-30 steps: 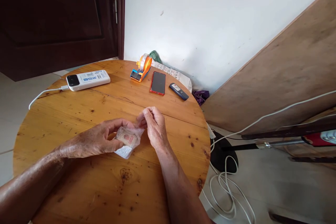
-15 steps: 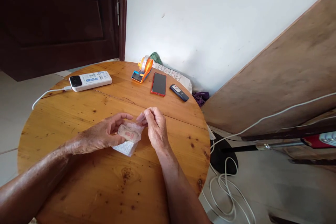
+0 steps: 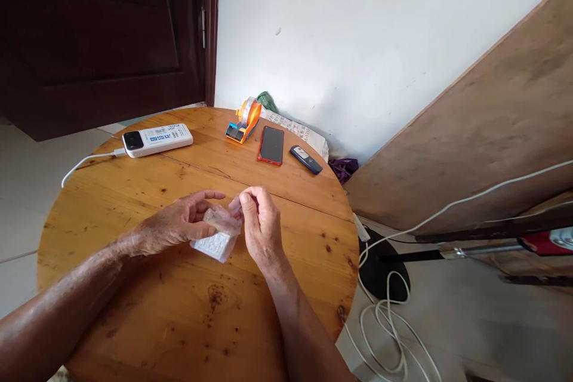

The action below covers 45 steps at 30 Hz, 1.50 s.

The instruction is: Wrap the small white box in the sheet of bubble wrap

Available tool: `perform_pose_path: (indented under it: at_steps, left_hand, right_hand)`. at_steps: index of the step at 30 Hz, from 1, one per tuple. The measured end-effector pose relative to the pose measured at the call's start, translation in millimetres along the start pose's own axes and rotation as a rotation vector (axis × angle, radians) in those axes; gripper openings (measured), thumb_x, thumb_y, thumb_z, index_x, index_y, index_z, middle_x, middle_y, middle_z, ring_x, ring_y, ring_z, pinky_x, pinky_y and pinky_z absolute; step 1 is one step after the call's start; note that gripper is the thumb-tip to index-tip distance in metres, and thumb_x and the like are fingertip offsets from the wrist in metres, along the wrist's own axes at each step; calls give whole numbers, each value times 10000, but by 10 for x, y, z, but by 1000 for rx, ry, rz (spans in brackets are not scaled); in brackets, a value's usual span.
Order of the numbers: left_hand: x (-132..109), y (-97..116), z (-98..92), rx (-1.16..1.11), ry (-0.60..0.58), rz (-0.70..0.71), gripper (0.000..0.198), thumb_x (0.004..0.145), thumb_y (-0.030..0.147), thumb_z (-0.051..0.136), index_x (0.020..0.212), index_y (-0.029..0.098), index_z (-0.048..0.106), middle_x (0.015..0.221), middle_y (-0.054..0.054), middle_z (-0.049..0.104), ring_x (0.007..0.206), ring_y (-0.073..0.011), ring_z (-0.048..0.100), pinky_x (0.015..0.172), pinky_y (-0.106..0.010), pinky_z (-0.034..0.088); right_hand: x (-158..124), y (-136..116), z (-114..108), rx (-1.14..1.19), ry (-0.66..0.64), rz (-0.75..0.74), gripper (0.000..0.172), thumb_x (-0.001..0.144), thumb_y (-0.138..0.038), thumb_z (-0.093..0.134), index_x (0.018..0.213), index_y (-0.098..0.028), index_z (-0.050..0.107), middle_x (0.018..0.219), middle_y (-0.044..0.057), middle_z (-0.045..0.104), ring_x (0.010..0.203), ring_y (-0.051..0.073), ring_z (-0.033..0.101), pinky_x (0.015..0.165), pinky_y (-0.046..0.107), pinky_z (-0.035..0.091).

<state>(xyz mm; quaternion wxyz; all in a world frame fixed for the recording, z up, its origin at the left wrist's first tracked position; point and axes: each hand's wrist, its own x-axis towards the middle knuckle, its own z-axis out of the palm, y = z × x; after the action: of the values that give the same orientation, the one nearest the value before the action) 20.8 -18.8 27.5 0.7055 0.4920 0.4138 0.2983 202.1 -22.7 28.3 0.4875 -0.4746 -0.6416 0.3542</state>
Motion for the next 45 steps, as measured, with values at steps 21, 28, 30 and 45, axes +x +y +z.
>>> perform_pose_path:
  at_steps: [21, 28, 30, 45]
  left_hand:
    - [80, -71, -42, 597, 349, 109, 575, 761, 461, 574, 1228, 130, 626, 695, 8, 558, 656, -149, 514, 588, -250, 389]
    - [76, -51, -31, 634, 350, 114, 483, 778, 444, 559, 1155, 157, 650, 752, -13, 638, 646, -150, 557, 606, -250, 418]
    - [88, -74, -43, 558, 336, 107, 510, 759, 447, 572, 1167, 148, 628, 780, -18, 638, 634, -147, 558, 580, -247, 422]
    - [39, -22, -78, 270, 152, 73, 707, 642, 283, 573, 1318, 111, 455, 970, -51, 606, 743, -149, 576, 608, -256, 457]
  right_hand:
    - [-94, 45, 166, -562, -3, -421, 162, 957, -214, 458, 876, -227, 598, 805, 57, 705, 748, 211, 612, 738, 368, 431]
    - [-87, 92, 180, -465, 10, -316, 168, 974, -234, 439, 897, -228, 589, 824, 60, 679, 772, 197, 622, 724, 327, 474]
    - [-86, 98, 180, -434, 11, -295, 165, 976, -238, 440, 897, -230, 586, 831, 55, 682, 773, 190, 630, 728, 320, 480]
    - [-74, 50, 170, -271, 23, -156, 157, 967, -295, 471, 877, -234, 584, 825, 36, 708, 743, 176, 661, 708, 301, 504]
